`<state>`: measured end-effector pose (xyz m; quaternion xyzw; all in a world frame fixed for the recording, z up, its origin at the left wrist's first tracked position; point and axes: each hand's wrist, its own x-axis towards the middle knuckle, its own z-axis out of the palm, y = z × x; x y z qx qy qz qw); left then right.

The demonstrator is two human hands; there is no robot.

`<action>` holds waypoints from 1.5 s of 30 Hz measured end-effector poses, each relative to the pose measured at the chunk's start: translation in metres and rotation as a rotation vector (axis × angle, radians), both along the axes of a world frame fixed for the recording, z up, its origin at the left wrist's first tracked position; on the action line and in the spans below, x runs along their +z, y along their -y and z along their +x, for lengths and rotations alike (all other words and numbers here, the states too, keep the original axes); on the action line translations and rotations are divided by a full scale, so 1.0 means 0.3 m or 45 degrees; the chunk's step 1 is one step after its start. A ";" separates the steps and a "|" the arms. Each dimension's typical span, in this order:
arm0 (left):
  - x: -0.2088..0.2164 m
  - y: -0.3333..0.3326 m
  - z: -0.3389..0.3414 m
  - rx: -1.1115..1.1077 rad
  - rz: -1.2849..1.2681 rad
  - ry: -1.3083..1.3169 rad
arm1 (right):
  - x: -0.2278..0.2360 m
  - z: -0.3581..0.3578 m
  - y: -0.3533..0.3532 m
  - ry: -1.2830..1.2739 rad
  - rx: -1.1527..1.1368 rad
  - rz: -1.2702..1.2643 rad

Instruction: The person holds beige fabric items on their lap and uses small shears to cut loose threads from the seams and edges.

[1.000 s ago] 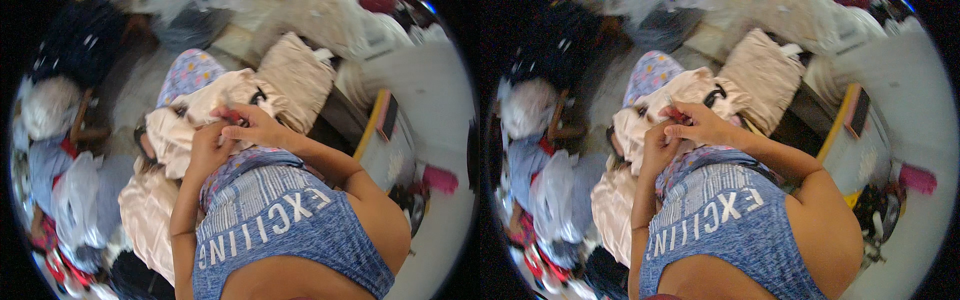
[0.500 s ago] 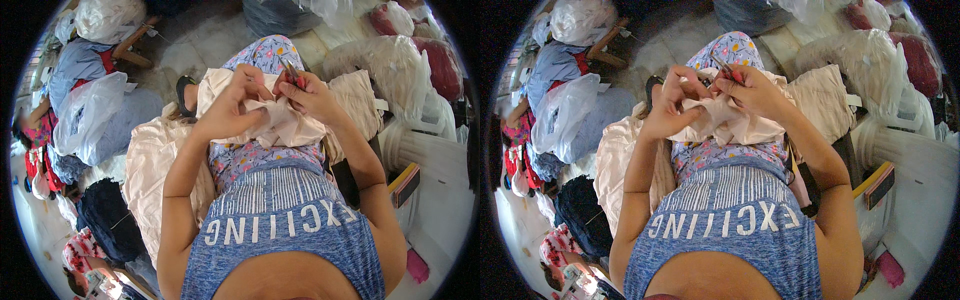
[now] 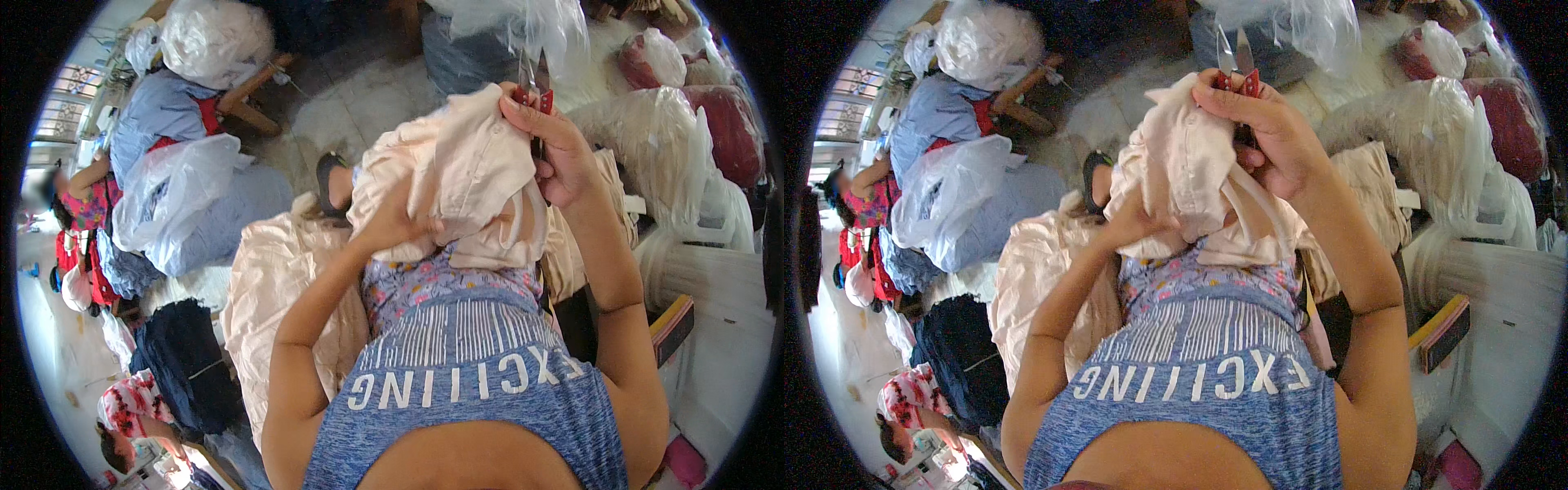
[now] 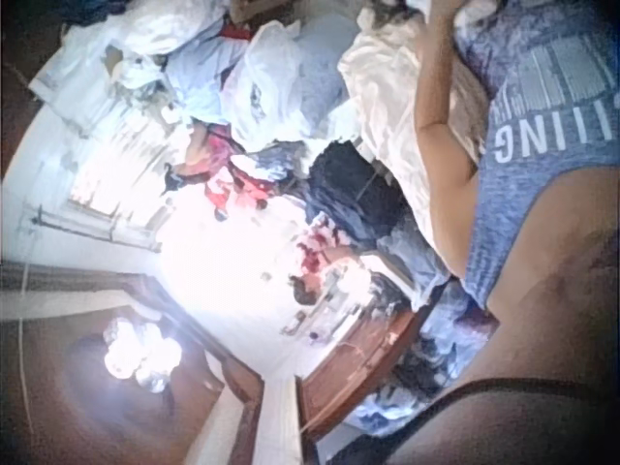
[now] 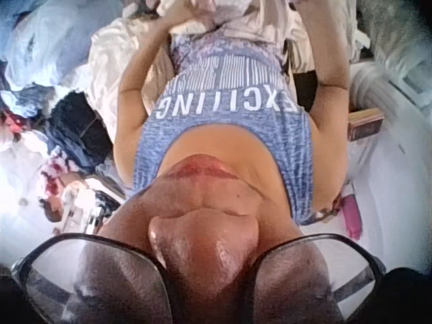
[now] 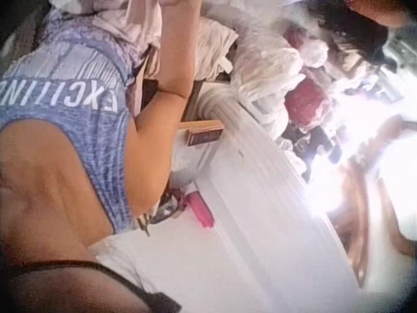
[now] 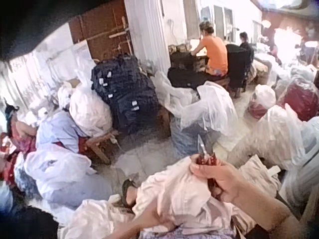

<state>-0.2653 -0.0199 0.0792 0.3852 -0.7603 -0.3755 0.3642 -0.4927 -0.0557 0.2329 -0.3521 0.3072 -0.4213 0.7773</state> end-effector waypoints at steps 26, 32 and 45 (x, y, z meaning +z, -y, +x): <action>1.082 0.591 0.272 0.329 -0.605 0.271 | 0.284 0.104 -0.206 0.631 0.308 -0.301; 1.154 0.548 0.305 0.237 -0.558 0.039 | 0.263 0.068 -0.180 0.140 0.690 -0.361; 0.608 0.770 -0.138 -0.058 -0.747 0.021 | -0.061 -0.109 -0.188 -0.664 -0.727 -0.725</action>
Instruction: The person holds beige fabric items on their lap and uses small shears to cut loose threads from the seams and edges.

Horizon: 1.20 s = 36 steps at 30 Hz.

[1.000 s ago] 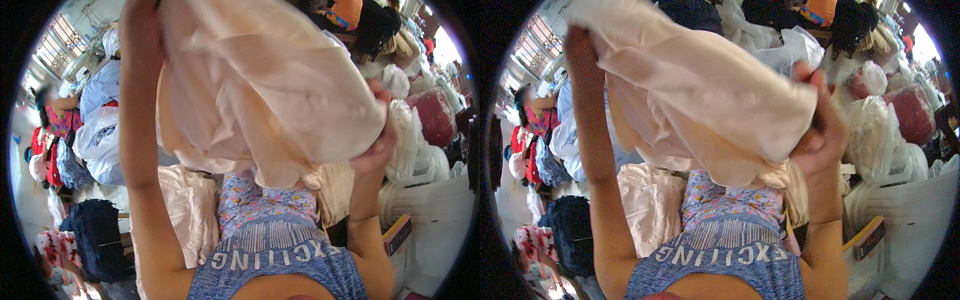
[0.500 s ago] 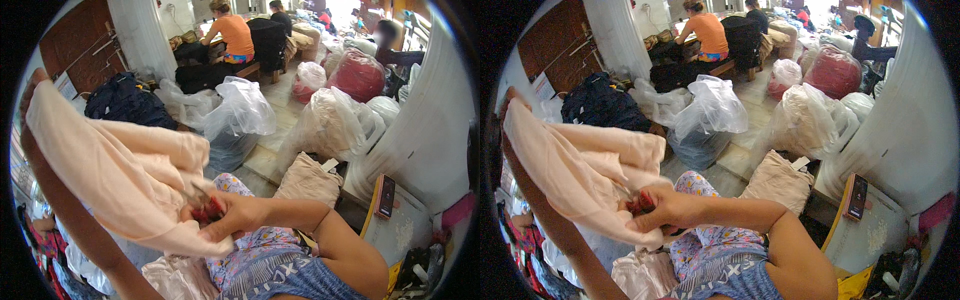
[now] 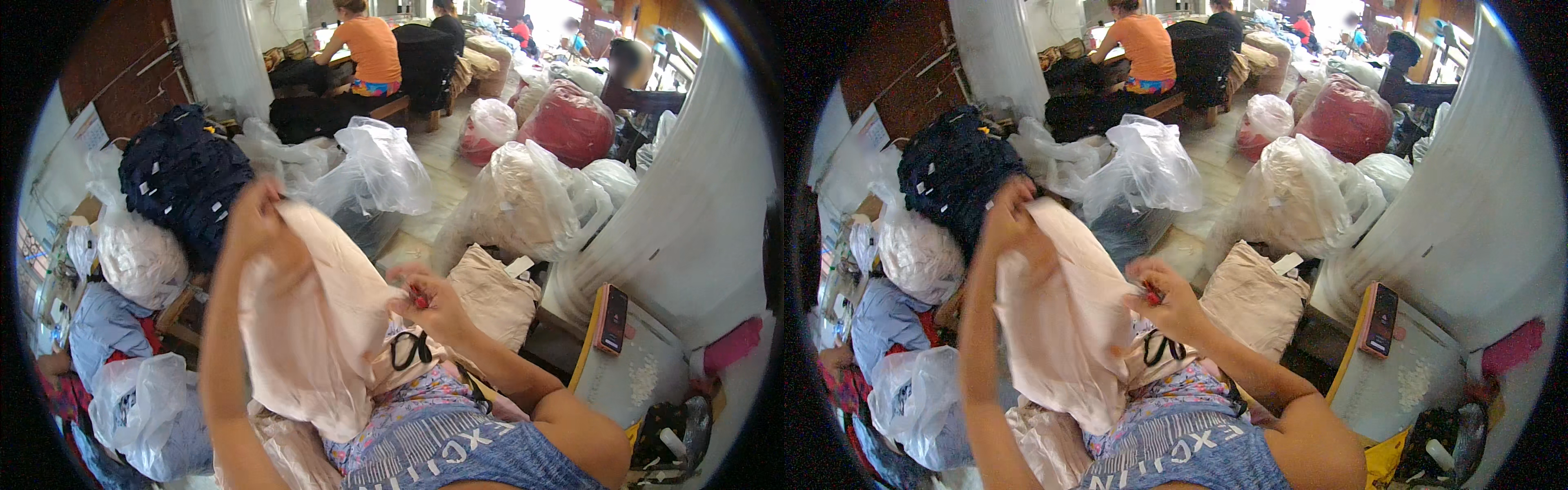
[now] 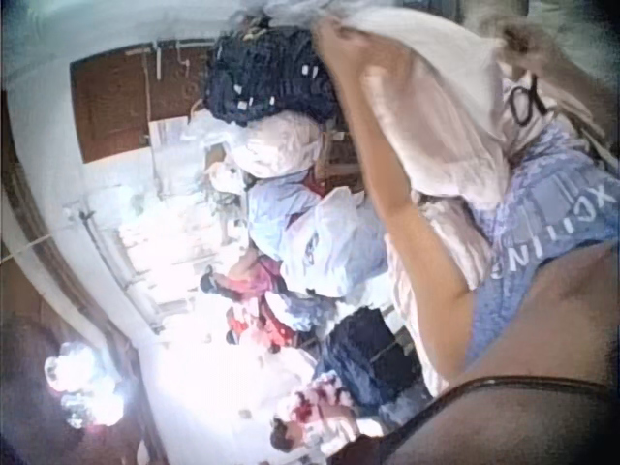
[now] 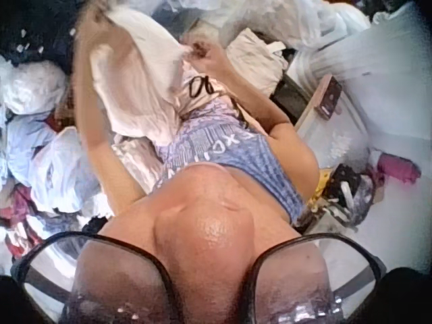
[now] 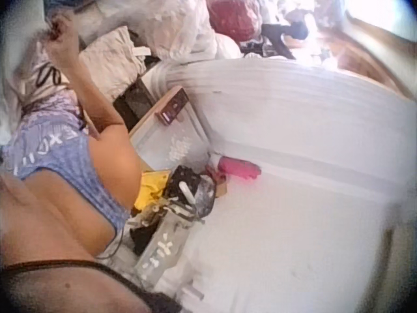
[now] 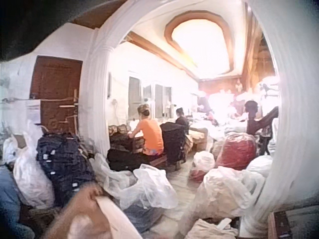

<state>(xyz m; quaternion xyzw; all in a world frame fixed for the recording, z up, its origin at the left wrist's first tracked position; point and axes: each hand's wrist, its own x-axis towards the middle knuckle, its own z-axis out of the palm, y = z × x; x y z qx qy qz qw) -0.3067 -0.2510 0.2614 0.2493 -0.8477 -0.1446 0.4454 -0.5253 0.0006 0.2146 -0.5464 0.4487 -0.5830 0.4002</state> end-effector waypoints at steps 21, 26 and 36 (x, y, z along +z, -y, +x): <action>-0.617 -0.729 -0.167 -0.423 2.368 -1.164 | -0.242 -0.005 0.086 0.845 0.276 0.925; -0.344 -0.751 -0.069 -0.468 2.081 -1.375 | -0.090 -0.019 0.014 0.788 0.345 0.849; -0.639 -0.949 -0.090 -0.354 2.833 -1.248 | -0.403 -0.061 -0.088 0.420 0.211 1.146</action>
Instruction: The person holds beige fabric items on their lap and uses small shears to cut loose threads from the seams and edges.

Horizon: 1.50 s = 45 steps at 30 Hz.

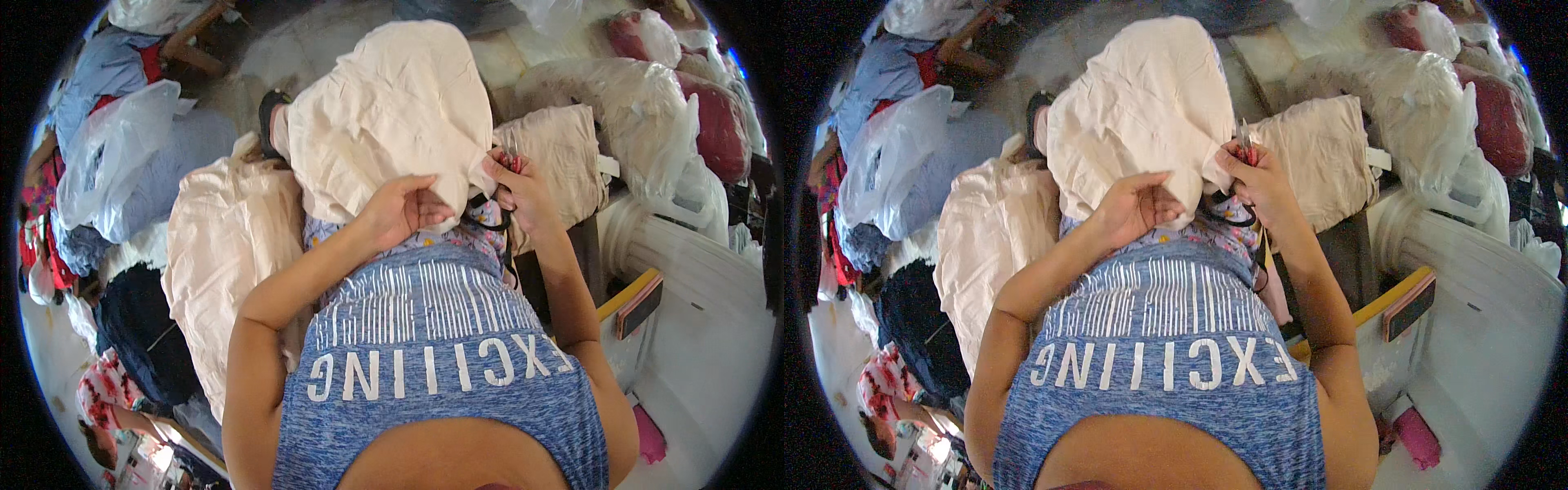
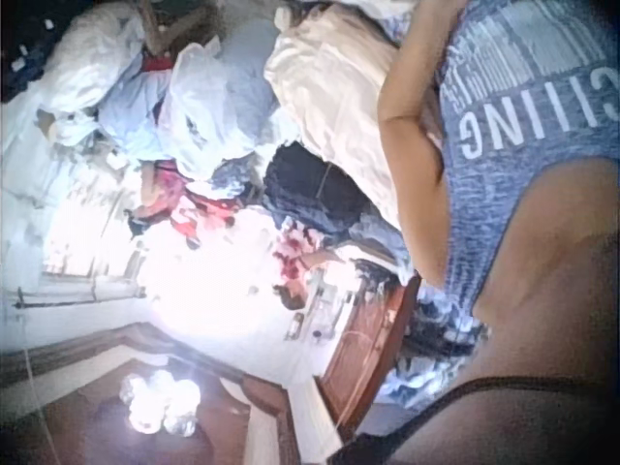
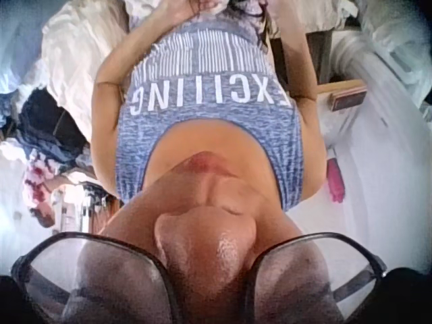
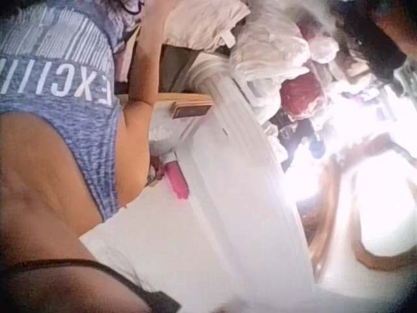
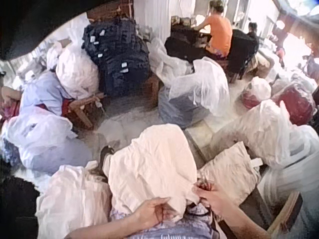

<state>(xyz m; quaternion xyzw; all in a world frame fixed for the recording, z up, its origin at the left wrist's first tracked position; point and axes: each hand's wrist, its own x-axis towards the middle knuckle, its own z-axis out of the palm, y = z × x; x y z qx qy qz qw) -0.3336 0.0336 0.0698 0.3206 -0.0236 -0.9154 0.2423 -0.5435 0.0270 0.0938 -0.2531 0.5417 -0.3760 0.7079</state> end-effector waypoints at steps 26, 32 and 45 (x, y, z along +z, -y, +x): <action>0.046 0.016 -0.082 0.018 -0.723 0.712 | 0.099 0.023 -0.063 -0.586 0.275 -0.564; 0.050 -0.003 -0.100 0.103 -0.716 0.723 | 0.074 0.040 -0.085 -0.951 0.502 -0.493; 0.077 -0.004 -0.099 0.022 -0.860 0.833 | 0.101 0.062 -0.073 -1.168 0.551 -0.500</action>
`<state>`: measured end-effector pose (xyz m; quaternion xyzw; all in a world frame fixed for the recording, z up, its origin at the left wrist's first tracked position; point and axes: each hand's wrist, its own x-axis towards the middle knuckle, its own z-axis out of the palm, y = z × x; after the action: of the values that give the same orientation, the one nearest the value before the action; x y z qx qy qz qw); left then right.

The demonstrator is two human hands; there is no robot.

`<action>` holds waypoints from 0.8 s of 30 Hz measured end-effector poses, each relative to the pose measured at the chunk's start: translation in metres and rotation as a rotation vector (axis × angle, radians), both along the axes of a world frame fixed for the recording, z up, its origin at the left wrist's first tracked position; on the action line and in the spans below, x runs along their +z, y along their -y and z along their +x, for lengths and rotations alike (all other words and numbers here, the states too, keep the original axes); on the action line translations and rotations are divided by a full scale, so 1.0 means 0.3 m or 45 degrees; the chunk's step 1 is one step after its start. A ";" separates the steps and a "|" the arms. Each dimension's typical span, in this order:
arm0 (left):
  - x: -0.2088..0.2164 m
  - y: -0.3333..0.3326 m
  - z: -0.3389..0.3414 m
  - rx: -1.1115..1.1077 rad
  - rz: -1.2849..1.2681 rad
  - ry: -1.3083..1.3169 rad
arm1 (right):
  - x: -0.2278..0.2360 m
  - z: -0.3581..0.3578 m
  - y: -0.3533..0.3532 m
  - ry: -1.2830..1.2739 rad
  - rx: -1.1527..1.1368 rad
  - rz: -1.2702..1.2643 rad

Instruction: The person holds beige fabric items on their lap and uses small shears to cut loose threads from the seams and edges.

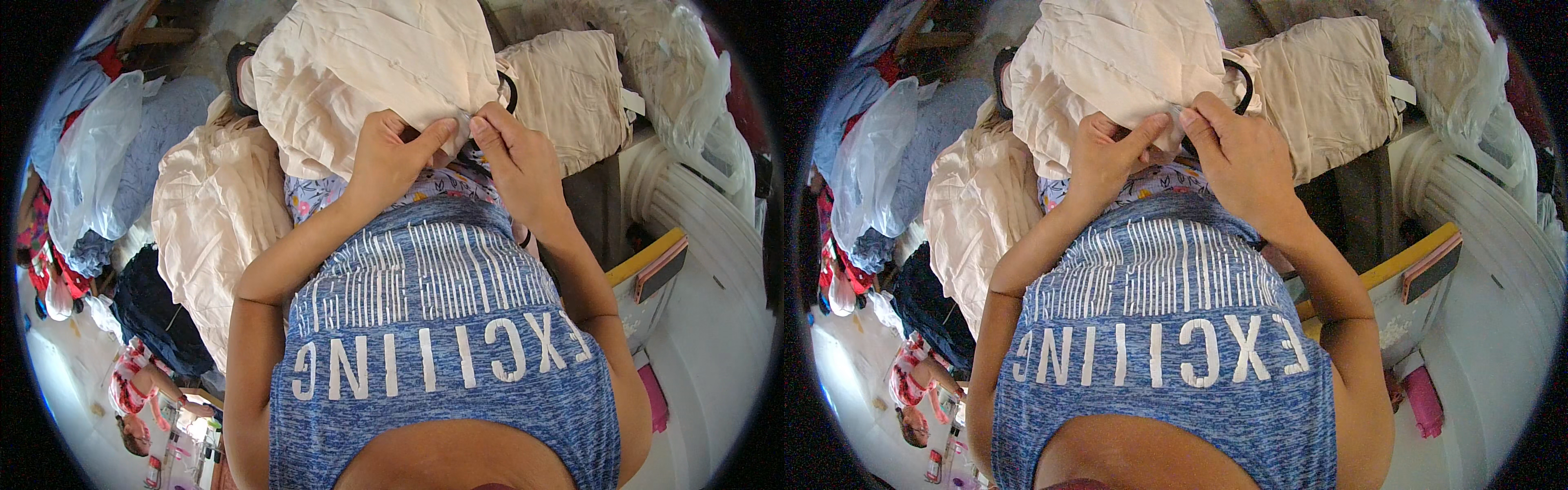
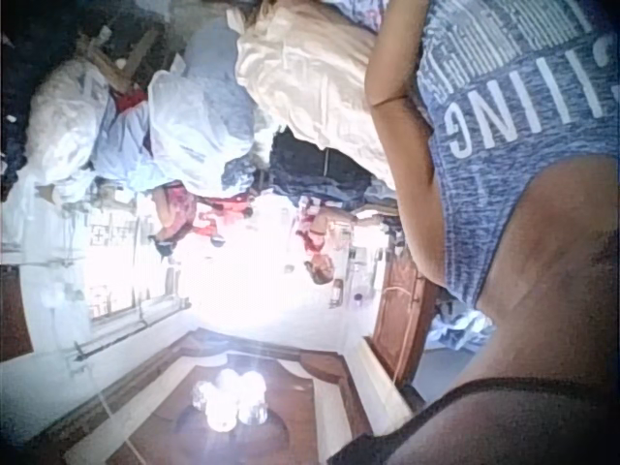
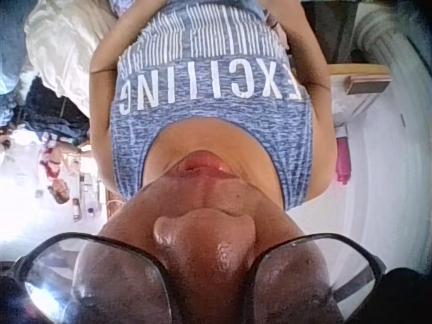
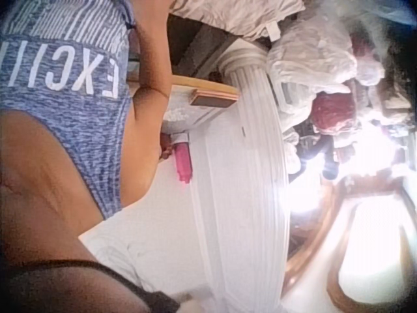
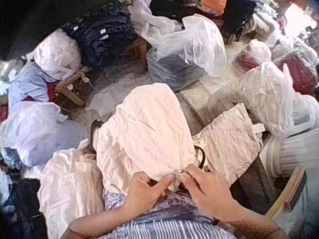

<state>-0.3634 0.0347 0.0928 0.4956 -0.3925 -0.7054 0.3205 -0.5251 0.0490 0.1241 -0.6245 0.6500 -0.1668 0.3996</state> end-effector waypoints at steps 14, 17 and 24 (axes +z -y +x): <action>-0.032 -0.014 -0.002 0.054 -0.060 -0.129 | 0.004 0.005 0.003 0.053 -0.019 -0.005; -0.035 -0.015 0.002 0.051 -0.043 -0.157 | 0.000 0.004 0.002 0.070 -0.021 -0.011; -0.003 -0.004 0.000 0.024 -0.025 -0.048 | -0.001 0.005 0.005 -0.017 0.001 -0.042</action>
<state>-0.3635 0.0359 0.0919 0.4827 -0.3886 -0.7077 0.3392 -0.5235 0.0474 0.1238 -0.6324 0.6495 -0.1731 0.3851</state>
